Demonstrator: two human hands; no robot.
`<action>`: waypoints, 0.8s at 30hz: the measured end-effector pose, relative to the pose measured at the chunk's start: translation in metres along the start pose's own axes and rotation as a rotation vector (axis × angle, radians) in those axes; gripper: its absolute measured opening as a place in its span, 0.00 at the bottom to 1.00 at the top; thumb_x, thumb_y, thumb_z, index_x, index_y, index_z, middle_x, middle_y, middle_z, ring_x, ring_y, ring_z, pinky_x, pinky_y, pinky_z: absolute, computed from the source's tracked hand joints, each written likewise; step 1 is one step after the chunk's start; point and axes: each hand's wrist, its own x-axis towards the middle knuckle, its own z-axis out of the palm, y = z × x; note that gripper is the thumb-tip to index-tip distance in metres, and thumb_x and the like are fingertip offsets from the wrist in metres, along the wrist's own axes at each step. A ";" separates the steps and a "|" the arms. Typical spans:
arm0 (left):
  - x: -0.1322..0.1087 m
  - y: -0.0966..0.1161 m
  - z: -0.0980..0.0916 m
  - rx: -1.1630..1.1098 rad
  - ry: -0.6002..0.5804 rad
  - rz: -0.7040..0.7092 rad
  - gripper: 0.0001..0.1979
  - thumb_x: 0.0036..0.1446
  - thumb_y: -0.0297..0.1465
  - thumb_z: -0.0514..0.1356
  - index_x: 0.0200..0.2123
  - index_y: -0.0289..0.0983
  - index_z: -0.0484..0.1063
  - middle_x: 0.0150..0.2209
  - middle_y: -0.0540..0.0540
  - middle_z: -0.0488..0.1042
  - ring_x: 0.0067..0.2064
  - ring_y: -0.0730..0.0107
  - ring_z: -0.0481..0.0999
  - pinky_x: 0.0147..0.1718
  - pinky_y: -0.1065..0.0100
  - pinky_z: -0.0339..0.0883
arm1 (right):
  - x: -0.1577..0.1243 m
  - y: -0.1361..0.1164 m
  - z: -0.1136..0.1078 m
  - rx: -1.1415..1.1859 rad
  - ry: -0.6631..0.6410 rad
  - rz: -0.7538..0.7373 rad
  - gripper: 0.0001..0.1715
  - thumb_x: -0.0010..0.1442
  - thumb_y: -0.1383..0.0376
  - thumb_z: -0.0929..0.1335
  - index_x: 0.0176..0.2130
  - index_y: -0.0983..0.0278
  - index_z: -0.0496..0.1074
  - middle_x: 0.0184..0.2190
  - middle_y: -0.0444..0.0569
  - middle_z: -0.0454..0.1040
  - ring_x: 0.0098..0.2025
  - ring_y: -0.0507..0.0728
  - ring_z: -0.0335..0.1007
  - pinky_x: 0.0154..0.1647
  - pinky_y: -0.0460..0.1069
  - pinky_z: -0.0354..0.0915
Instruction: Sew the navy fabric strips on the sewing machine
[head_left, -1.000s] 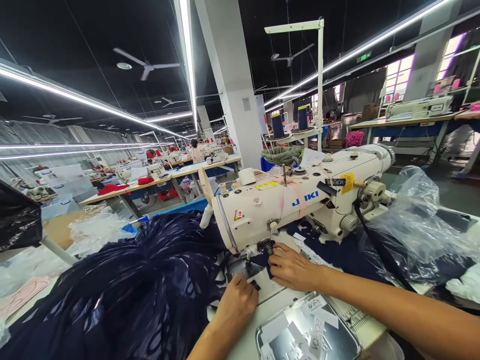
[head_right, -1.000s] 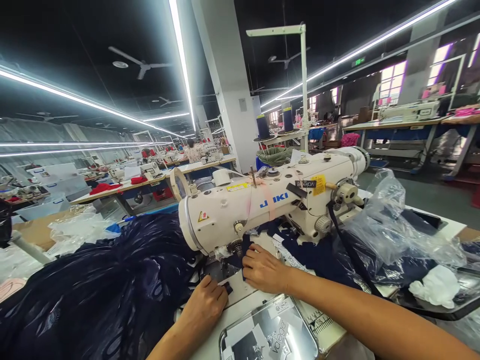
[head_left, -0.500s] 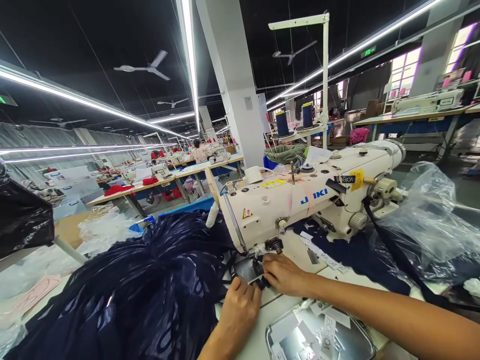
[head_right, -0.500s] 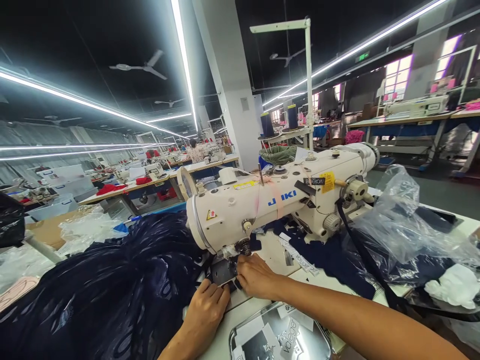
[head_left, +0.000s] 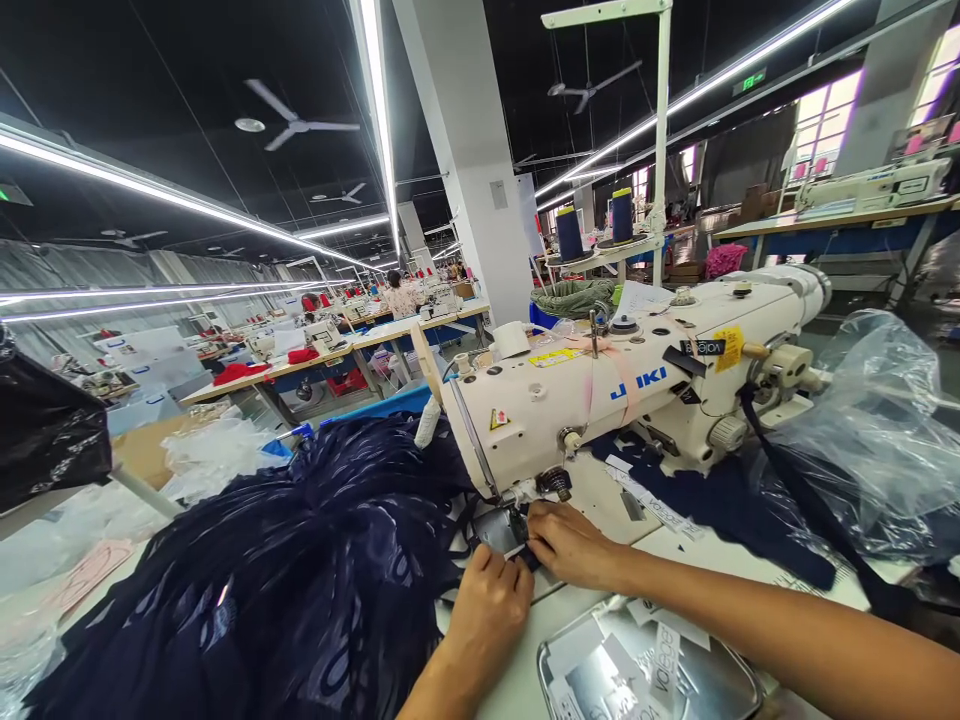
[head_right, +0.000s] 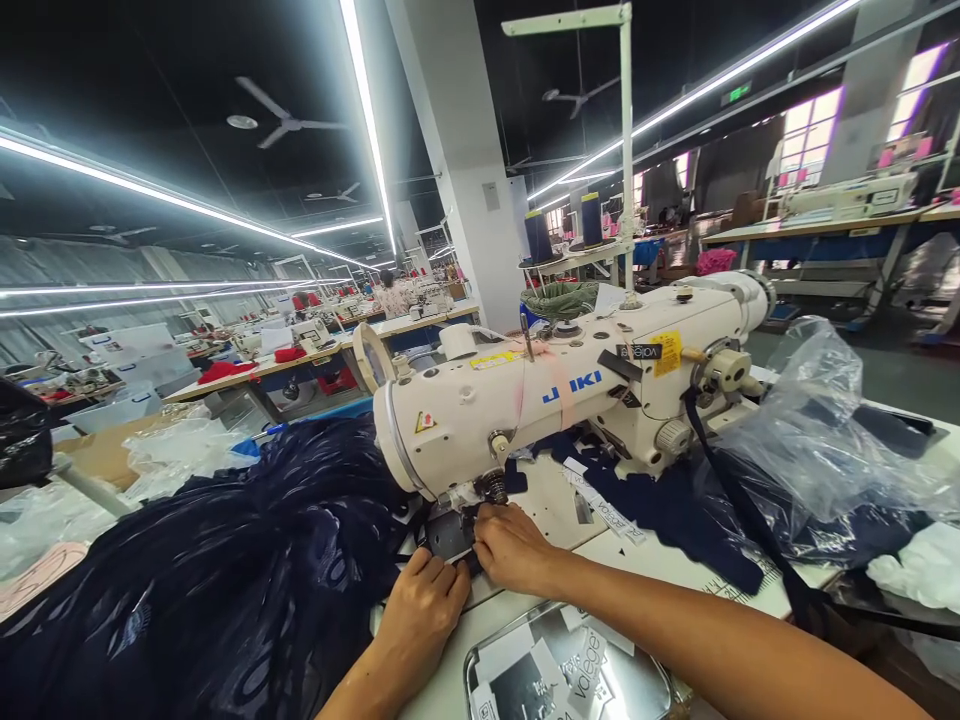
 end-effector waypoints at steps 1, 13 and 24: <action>0.000 0.000 0.000 0.003 -0.004 0.000 0.13 0.54 0.17 0.47 0.26 0.32 0.67 0.19 0.48 0.66 0.22 0.68 0.66 0.27 0.65 0.56 | 0.000 0.000 0.000 0.002 0.003 -0.003 0.11 0.56 0.73 0.60 0.28 0.67 0.70 0.32 0.51 0.71 0.35 0.56 0.66 0.35 0.48 0.57; -0.001 -0.001 0.003 -0.032 -0.038 0.024 0.10 0.54 0.18 0.50 0.25 0.32 0.66 0.19 0.49 0.66 0.23 0.68 0.66 0.28 0.66 0.54 | -0.021 0.009 0.002 0.122 0.043 -0.139 0.10 0.54 0.72 0.65 0.36 0.62 0.73 0.37 0.47 0.69 0.39 0.55 0.62 0.41 0.50 0.59; -0.005 -0.011 -0.013 -0.255 -0.082 -0.109 0.09 0.53 0.22 0.53 0.22 0.36 0.66 0.27 0.46 0.70 0.31 0.66 0.69 0.33 0.63 0.60 | -0.026 0.000 -0.002 -0.370 0.016 -0.426 0.11 0.52 0.76 0.61 0.36 0.68 0.68 0.34 0.52 0.67 0.37 0.58 0.61 0.36 0.51 0.62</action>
